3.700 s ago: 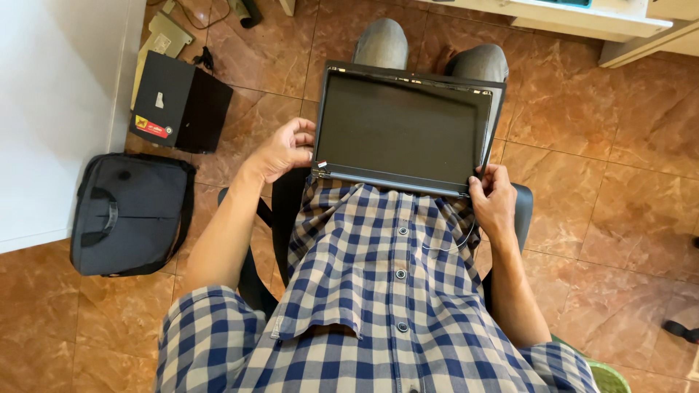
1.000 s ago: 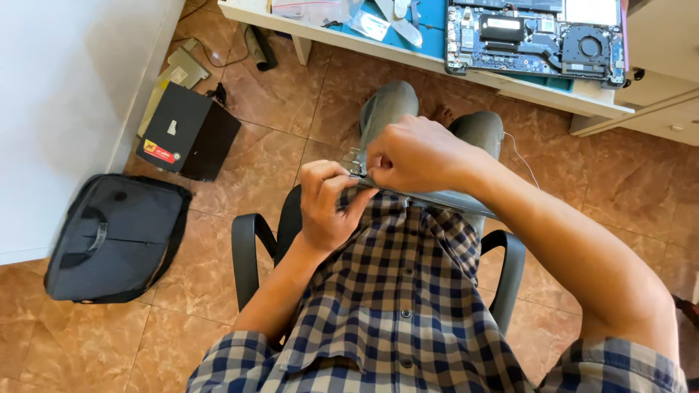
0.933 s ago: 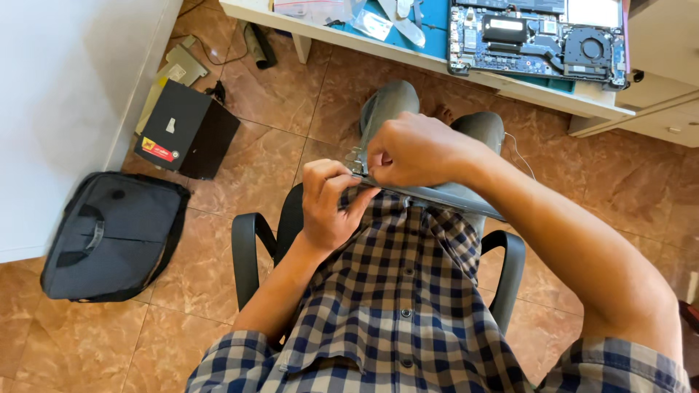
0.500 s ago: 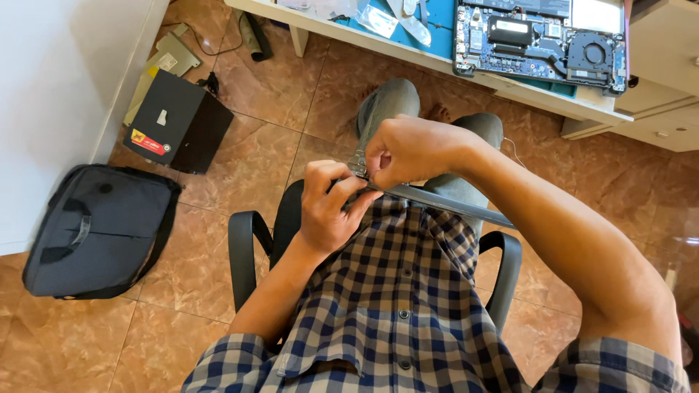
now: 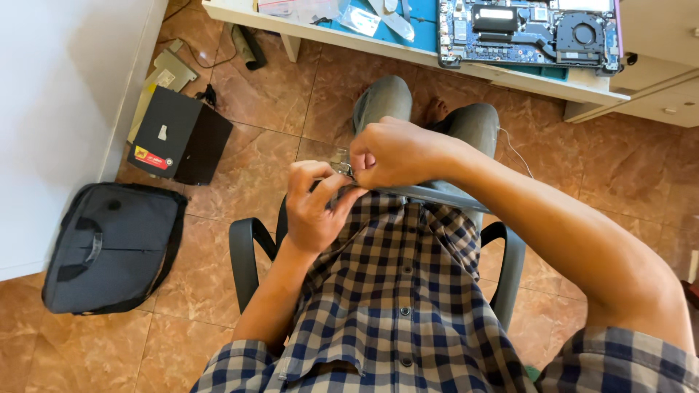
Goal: The person sits in a chair and works on a laptop screen assembly resting on their lap. They use their hands to pry and detach the screen bezel from the display panel, then use a screwdriver to remove screws from the back of the assembly.
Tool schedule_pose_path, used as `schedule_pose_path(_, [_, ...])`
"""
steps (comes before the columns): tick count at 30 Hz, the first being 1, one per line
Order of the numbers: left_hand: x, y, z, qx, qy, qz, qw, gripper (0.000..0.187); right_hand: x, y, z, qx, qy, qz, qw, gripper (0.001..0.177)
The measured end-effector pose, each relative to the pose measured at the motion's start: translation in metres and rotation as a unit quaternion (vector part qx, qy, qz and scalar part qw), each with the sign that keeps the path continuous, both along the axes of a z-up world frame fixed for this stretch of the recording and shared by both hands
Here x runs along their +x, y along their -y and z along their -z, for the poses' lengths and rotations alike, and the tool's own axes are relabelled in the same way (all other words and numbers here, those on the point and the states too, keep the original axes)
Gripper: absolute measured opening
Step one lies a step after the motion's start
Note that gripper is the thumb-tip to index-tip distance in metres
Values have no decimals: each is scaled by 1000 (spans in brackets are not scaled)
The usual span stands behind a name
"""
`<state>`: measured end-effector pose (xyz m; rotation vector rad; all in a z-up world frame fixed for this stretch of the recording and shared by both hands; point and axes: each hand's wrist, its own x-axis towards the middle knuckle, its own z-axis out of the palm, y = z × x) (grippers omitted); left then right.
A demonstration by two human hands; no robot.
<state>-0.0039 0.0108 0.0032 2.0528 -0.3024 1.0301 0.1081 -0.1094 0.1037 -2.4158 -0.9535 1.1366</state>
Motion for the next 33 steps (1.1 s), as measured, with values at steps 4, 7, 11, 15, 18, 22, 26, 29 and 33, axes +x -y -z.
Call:
schedule_pose_path(4, [4, -7, -5, 10, 21, 22, 999, 18, -26, 46, -15, 30, 140, -64, 988, 31])
schedule_pose_path(7, [3, -13, -19, 68, 6, 28, 997, 21, -46, 102, -17, 48, 329, -89, 939, 48])
schedule_pose_path(11, [-1, -15, -37, 201, -62, 28, 977, 19, -77, 182, 0, 35, 451, 70, 889, 60])
schedule_pose_path(15, [2, -16, -21, 207, -6, 34, 978, 19, -108, 220, 56, 251, 520, 280, 767, 45])
schedule_pose_path(18, [3, -12, -7, 179, 0, 41, 983, 18, -122, 210, 77, 322, 499, 332, 733, 30])
schedule_pose_path(22, [1, -7, -2, 176, 10, 54, 983, 18, -126, 201, 99, 369, 505, 369, 687, 21])
schedule_pose_path(26, [3, -4, -7, 179, 26, 47, 982, 18, -124, 195, 100, 393, 519, 370, 663, 15])
schedule_pose_path(29, [4, -3, -6, 188, 26, 49, 981, 17, -123, 193, 101, 384, 532, 373, 656, 12])
schedule_pose_path(33, [3, -6, -2, 207, 16, 28, 978, 16, -124, 193, 101, 399, 518, 367, 661, 15])
